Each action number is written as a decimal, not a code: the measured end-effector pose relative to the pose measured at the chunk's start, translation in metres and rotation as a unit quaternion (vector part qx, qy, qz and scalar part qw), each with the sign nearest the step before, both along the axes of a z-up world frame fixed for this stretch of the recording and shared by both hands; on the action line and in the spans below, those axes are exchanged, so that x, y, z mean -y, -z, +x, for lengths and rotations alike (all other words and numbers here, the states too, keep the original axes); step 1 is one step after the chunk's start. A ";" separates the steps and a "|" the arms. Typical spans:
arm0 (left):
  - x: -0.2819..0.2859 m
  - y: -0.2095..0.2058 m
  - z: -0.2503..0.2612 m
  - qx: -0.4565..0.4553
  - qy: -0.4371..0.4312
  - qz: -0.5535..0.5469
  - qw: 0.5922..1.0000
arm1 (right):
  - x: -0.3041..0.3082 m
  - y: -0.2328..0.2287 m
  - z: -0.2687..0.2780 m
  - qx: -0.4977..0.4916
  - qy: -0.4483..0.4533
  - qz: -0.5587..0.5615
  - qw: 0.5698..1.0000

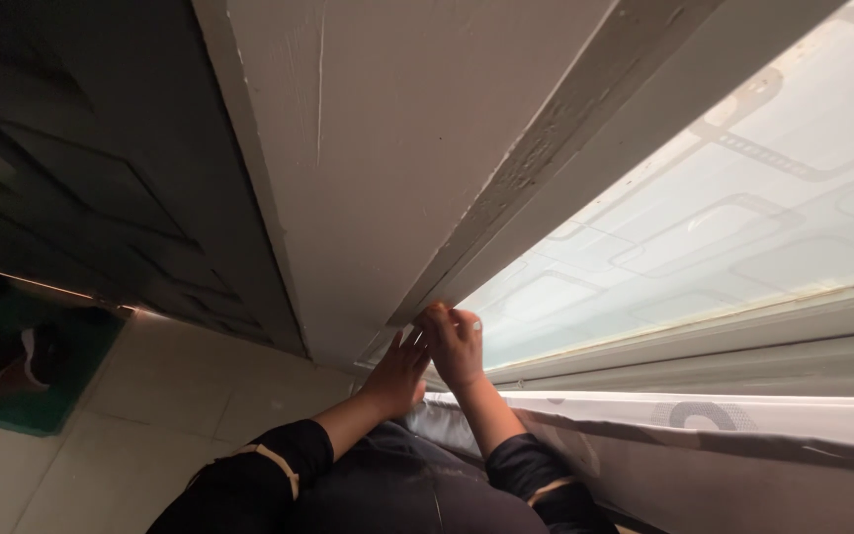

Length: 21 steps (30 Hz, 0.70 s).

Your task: Cleaning a glass window panel with a sponge.

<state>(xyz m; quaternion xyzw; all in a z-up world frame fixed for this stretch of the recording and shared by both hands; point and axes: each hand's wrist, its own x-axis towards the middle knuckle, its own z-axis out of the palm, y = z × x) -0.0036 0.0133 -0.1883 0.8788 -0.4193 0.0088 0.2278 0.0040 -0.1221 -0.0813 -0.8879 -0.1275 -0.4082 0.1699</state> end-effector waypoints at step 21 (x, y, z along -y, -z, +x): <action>-0.004 -0.053 0.019 0.014 0.082 -0.103 0.991 | 0.002 -0.019 0.004 0.079 0.036 0.036 0.996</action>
